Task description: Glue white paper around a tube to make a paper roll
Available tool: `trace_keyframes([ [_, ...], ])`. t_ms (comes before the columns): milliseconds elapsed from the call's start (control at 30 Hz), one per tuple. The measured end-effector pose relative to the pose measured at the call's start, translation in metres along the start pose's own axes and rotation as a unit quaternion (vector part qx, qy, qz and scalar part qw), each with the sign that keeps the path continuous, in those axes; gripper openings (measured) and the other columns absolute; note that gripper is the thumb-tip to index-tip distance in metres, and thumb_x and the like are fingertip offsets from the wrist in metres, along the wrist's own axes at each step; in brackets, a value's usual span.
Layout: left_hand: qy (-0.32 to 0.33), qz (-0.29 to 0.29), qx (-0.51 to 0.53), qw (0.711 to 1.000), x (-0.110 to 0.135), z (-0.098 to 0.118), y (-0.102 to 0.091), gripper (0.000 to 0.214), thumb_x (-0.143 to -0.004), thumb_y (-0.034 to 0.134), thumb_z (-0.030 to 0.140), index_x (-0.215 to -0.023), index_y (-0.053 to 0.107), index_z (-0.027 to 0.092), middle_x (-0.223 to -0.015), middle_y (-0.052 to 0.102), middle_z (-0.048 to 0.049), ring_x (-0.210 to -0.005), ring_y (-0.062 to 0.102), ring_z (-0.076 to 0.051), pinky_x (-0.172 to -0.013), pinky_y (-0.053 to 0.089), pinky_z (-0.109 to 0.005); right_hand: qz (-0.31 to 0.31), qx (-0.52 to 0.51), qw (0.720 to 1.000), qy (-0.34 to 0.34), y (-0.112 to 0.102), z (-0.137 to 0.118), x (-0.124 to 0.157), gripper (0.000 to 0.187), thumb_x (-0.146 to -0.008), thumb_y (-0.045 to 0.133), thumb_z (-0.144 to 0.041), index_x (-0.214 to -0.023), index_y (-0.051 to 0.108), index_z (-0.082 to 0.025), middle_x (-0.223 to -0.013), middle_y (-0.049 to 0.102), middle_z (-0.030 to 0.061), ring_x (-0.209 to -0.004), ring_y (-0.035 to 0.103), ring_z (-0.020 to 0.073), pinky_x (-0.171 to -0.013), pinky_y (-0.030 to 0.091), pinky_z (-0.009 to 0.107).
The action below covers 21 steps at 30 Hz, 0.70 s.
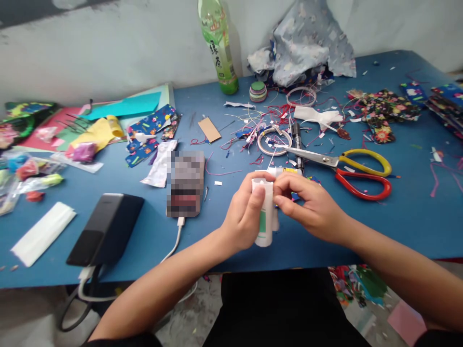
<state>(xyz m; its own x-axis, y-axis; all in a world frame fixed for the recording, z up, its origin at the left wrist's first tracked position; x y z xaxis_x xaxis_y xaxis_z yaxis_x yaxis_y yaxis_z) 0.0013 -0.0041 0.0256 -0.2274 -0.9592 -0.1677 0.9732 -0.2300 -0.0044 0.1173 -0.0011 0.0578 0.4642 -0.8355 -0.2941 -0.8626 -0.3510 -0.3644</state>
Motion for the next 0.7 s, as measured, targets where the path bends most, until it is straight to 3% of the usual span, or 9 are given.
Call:
trace_keyframes([
  [167,-0.047,-0.008,0.154,0.987,-0.003,-0.003,0.002,0.044,-0.094,0.042,0.056,-0.114,0.059,0.02,-0.079,0.059,-0.001,-0.06,0.051,-0.012,-0.054,0.043,-0.024,0.024,-0.073,0.997,0.033,-0.005,0.0,0.002,0.011,-0.091,0.05,-0.02,-0.079,0.05,-0.02,-0.077,0.05,-0.0012,-0.071,0.046,0.013,-0.066,0.04,0.026],
  [300,-0.091,-0.049,0.247,0.964,-0.004,-0.002,0.007,0.05,-0.091,0.048,0.058,-0.121,0.056,0.019,-0.076,0.058,0.0002,-0.053,0.054,-0.011,-0.046,0.045,-0.022,0.067,-0.115,0.99,0.049,-0.014,0.002,0.006,0.011,-0.086,0.056,-0.018,-0.076,0.052,-0.021,-0.079,0.055,-0.0002,-0.076,0.052,0.0141,-0.068,0.044,0.027],
  [533,-0.151,-0.067,0.305,0.938,-0.009,0.002,0.014,0.055,-0.08,0.059,0.066,-0.109,0.055,0.019,-0.066,0.059,0.0037,-0.043,0.054,-0.01,-0.039,0.047,-0.022,0.127,-0.144,0.978,0.078,-0.024,0.007,0.007,0.015,-0.078,0.064,-0.014,-0.079,0.051,-0.022,-0.078,0.062,-0.0001,-0.071,0.059,0.0135,-0.065,0.051,0.027],
  [700,-0.158,-0.056,0.303,0.938,-0.012,0.0,0.013,0.052,-0.081,0.059,0.065,-0.101,0.056,0.018,-0.061,0.06,0.0031,-0.044,0.054,-0.01,-0.039,0.043,-0.02,0.11,-0.123,0.981,0.098,-0.022,0.01,0.008,0.007,-0.085,0.055,-0.014,-0.088,0.058,-0.021,-0.076,0.057,-0.0017,-0.065,0.054,0.0106,-0.059,0.047,0.023],
])
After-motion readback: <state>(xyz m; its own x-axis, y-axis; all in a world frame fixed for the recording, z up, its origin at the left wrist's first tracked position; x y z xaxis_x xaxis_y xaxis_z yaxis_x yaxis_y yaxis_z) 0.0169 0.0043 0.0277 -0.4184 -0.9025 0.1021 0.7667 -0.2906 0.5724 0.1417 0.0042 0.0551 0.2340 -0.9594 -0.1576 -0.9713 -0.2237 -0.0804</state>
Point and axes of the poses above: each hand's wrist, its own x-axis away from the middle knuckle, its own y-axis out of the palm, z = x × y, the point moved 7 cm from there along -x, towards the middle knuckle
